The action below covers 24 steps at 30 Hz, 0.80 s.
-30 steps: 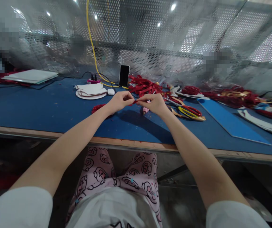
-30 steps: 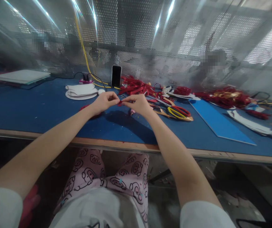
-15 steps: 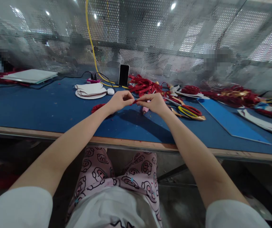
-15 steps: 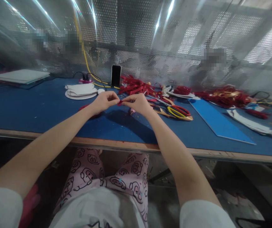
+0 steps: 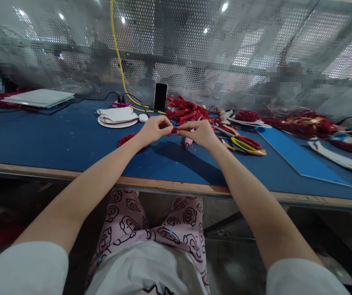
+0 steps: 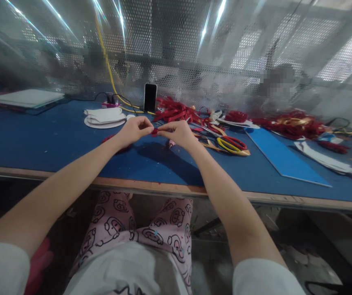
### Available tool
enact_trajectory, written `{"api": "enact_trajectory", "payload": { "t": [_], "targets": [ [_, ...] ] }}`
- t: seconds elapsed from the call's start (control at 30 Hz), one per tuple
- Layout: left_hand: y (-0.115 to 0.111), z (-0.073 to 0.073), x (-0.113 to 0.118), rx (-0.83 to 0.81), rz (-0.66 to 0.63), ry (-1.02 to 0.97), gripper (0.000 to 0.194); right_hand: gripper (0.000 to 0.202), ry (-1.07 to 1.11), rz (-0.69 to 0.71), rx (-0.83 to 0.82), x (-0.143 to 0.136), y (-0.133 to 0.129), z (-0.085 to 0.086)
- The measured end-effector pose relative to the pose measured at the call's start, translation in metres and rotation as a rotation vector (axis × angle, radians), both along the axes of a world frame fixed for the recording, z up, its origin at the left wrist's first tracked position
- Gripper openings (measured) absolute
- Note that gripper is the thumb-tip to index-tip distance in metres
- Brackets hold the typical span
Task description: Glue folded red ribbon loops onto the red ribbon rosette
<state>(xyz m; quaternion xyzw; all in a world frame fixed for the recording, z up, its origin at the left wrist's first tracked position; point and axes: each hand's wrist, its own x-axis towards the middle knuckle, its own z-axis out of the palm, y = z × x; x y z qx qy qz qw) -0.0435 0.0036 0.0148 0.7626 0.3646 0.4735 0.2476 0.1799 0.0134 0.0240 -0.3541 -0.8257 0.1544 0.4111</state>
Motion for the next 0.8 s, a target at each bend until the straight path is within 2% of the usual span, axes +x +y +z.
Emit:
{"api": "enact_trajectory", "payload": {
  "t": [0.17,0.47,0.8],
  "targets": [
    [-0.0007,0.0009,0.0001,-0.003,-0.003,0.001,0.011,0.023,0.006,-0.009,0.021,-0.0013,-0.0016,0.0002],
    [-0.0028,0.0014,0.0006,-0.016,-0.008,0.021,0.01,0.03,0.019,0.014,0.013,-0.0032,-0.0038,0.0007],
    [-0.0043,0.0016,0.0001,-0.002,-0.01,0.058,0.01,0.026,0.009,0.008,0.011,-0.0047,-0.0074,0.0017]
  ]
}}
